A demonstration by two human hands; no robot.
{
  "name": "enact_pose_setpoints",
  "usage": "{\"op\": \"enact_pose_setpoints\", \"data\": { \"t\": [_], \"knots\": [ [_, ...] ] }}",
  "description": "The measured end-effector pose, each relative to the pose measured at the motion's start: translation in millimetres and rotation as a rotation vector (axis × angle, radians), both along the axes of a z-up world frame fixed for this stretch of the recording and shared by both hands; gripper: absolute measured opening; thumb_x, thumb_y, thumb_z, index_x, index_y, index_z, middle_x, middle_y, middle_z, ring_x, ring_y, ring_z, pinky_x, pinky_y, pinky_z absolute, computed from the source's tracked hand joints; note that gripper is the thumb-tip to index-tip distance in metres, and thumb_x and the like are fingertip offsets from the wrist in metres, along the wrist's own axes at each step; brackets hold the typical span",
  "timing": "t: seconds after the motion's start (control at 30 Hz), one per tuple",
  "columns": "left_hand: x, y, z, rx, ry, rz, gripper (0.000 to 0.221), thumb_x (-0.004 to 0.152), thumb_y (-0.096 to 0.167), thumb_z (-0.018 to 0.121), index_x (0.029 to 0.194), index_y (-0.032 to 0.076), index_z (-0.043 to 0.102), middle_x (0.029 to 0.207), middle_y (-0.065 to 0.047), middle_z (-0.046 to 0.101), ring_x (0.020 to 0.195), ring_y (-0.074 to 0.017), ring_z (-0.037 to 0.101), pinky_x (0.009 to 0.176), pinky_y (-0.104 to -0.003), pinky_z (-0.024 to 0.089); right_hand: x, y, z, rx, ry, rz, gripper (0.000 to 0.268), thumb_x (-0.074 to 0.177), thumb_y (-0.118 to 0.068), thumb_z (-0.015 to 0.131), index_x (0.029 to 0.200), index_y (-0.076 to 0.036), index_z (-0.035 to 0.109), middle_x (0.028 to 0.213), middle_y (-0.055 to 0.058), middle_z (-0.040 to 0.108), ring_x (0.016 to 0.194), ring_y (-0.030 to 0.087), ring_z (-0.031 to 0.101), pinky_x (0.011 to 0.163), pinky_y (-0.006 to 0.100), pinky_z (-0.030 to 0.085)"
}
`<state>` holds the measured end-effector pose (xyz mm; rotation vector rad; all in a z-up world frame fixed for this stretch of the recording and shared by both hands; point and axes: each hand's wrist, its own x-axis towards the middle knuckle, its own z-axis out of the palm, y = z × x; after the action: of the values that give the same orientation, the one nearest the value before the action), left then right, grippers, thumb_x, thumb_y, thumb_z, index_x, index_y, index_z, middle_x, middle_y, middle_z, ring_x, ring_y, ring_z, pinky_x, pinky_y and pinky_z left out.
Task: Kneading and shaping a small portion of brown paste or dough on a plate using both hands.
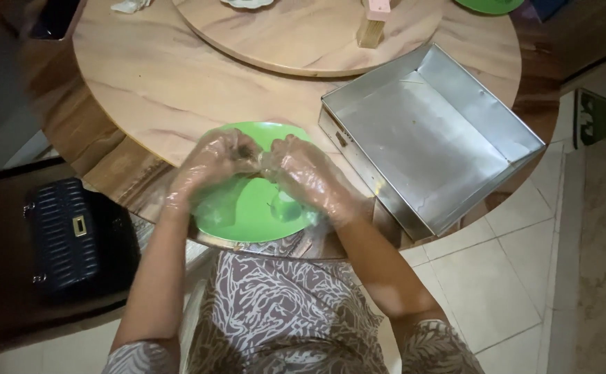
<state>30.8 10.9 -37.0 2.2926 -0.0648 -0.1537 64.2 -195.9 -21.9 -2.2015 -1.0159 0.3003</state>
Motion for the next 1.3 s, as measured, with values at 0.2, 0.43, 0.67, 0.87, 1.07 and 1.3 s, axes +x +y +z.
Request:
{"op": "enact_pose_setpoints", "data": {
  "t": [0.2, 0.43, 0.67, 0.87, 1.07, 1.3],
  "knots": [
    [-22.4, 17.2, 26.5, 0.001, -0.089, -0.149, 0.049, 0.073, 0.018, 0.086, 0.116, -0.001, 0.070, 0.101, -0.025, 0.067, 0.102, -0.0459, 0.065, 0.090, -0.057, 0.053, 14.3, -8.4, -2.9, -0.196, -0.062, -0.026, 0.049, 0.083, -0.035, 0.085, 0.117, -0.004, 0.072, 0.084, 0.012, 0.062, 0.080, 0.022, 0.059, 0.076, 0.036, 0.054],
    [-19.7, 33.5, -10.9, -0.063, -0.250, -0.135, 0.028, 0.078, 0.006, 0.080, 0.106, 0.002, 0.076, 0.091, -0.020, 0.069, 0.090, -0.0385, 0.068, 0.080, -0.048, 0.056, 31.6, -3.9, -41.3, -0.195, -0.141, -0.010, 0.040, 0.078, -0.013, 0.085, 0.114, -0.002, 0.073, 0.096, 0.021, 0.068, 0.099, 0.038, 0.069, 0.094, 0.052, 0.057],
    [-27.4, 27.0, -19.3, -0.017, -0.277, -0.116, 0.034, 0.071, -0.002, 0.077, 0.104, 0.004, 0.077, 0.087, -0.019, 0.068, 0.086, -0.0383, 0.068, 0.079, -0.047, 0.056, 17.2, -3.1, -20.2, -0.260, -0.128, -0.028, 0.038, 0.082, -0.012, 0.081, 0.119, -0.005, 0.071, 0.101, 0.021, 0.068, 0.101, 0.036, 0.067, 0.096, 0.048, 0.055],
    [-14.0, 7.5, -9.7, 0.085, -0.318, -0.182, 0.036, 0.071, 0.013, 0.085, 0.103, -0.002, 0.076, 0.085, -0.022, 0.067, 0.083, -0.0404, 0.068, 0.079, -0.048, 0.057, 35.2, 15.5, -70.6, -0.019, -0.065, 0.086, 0.048, 0.089, -0.051, 0.076, 0.109, -0.008, 0.068, 0.091, 0.016, 0.062, 0.086, 0.026, 0.065, 0.081, 0.031, 0.056],
    [-2.9, 10.6, -34.7, -0.009, -0.302, -0.150, 0.033, 0.077, 0.024, 0.085, 0.101, 0.003, 0.077, 0.084, -0.014, 0.067, 0.081, -0.0347, 0.068, 0.075, -0.043, 0.058, 24.6, 29.0, -54.8, -0.229, -0.381, 0.056, 0.016, 0.089, -0.017, 0.073, 0.086, -0.003, 0.066, 0.070, 0.009, 0.061, 0.065, 0.022, 0.067, 0.064, 0.033, 0.060],
    [-11.4, -0.3, -6.3, -0.085, -0.301, -0.227, 0.023, 0.073, 0.007, 0.085, 0.087, -0.007, 0.072, 0.085, -0.021, 0.067, 0.087, -0.0405, 0.068, 0.080, -0.046, 0.057, 75.7, 42.9, -158.2, 0.115, -0.325, 0.155, 0.016, 0.091, -0.011, 0.068, 0.079, -0.003, 0.060, 0.063, 0.006, 0.054, 0.055, 0.019, 0.057, 0.054, 0.030, 0.052]
  ]
}}
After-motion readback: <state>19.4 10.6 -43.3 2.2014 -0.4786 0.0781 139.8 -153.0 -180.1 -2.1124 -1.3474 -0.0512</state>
